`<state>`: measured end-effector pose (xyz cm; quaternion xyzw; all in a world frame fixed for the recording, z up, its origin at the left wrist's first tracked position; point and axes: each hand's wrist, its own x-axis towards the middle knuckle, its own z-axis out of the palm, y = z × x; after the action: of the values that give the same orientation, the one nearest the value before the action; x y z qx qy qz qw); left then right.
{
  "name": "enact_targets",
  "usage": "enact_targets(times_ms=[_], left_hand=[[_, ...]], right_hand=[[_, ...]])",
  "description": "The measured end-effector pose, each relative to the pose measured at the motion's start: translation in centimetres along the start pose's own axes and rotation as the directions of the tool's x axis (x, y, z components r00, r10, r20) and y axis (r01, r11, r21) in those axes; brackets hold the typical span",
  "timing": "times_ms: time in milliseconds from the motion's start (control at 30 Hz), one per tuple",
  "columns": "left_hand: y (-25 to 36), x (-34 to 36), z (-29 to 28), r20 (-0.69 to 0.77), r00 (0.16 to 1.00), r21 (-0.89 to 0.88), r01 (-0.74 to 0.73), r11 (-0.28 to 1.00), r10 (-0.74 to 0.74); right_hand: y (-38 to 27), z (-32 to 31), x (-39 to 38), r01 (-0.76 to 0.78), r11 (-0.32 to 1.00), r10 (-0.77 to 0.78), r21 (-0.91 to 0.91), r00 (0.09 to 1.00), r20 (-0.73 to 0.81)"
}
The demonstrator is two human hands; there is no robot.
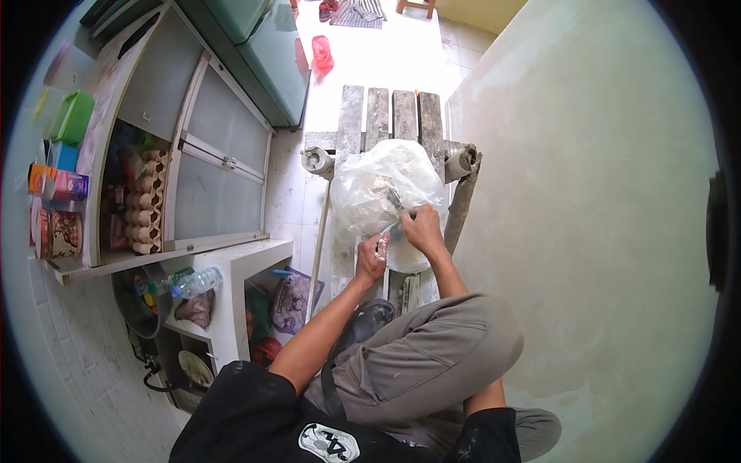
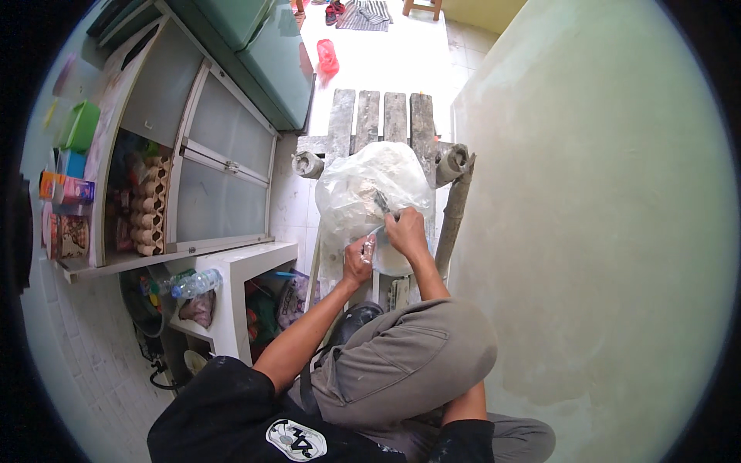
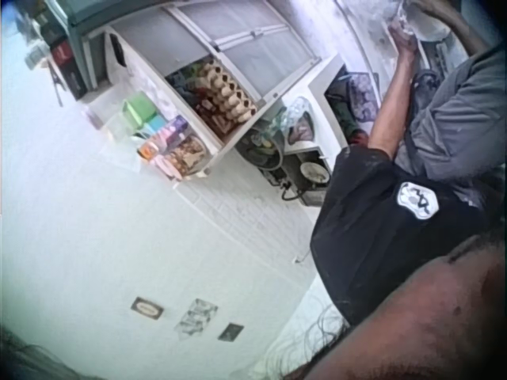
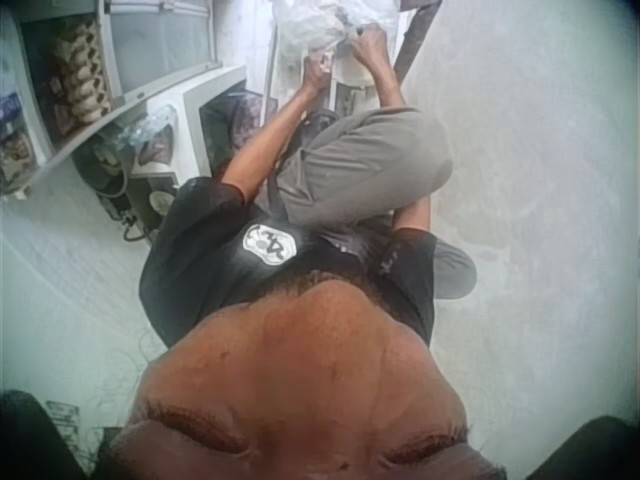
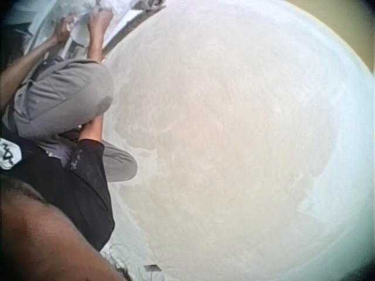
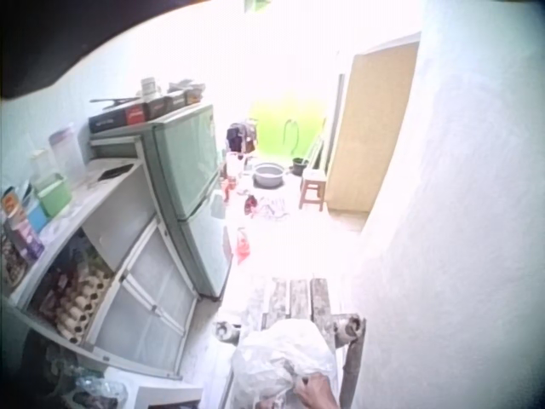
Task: Applying plaster to a ceiling using a trowel and mixing more plaster in a small bowl.
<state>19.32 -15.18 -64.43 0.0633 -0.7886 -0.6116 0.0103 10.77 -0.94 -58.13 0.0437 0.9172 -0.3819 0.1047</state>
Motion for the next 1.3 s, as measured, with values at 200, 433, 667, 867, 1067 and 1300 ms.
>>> enact_targets(times_ms=[200,433,667,867,1067,1300], left_hand=[[0.0,0.0,0.0,-0.001,1.0,-0.025,-0.013,1.0,0.013],[1.0,-0.1,0.4,0.004,1.0,-0.043,-0.013,0.999,0.013],[0.4,0.1,0.0,0.021,1.0,0.0,0.006,1.0,-0.006],[0.2,0.4,-0.5,0.023,1.0,0.004,0.01,1.0,-0.01],[0.8,0.2,-0.4,0.022,1.0,0.024,0.019,1.0,-0.02],[-0.7,-0.5,0.9,-0.06,0.992,0.004,-0.111,0.994,0.111]], right_hand=[[-0.1,-1.6,-0.3,-0.268,0.907,0.213,0.325,0.957,0.195],[1.0,-3.5,-1.8,-0.18,0.936,0.161,0.301,0.983,0.087],[0.6,-7.4,-5.7,-0.236,0.899,0.181,0.369,0.967,0.177],[1.8,-10.1,-9.7,-0.149,0.969,0.136,0.196,0.988,0.075],[6.4,-4.3,-13.6,0.186,0.898,-0.229,-0.399,0.971,-0.063],[8.8,-3.1,-14.1,0.199,0.882,-0.301,-0.427,0.936,-0.185]])
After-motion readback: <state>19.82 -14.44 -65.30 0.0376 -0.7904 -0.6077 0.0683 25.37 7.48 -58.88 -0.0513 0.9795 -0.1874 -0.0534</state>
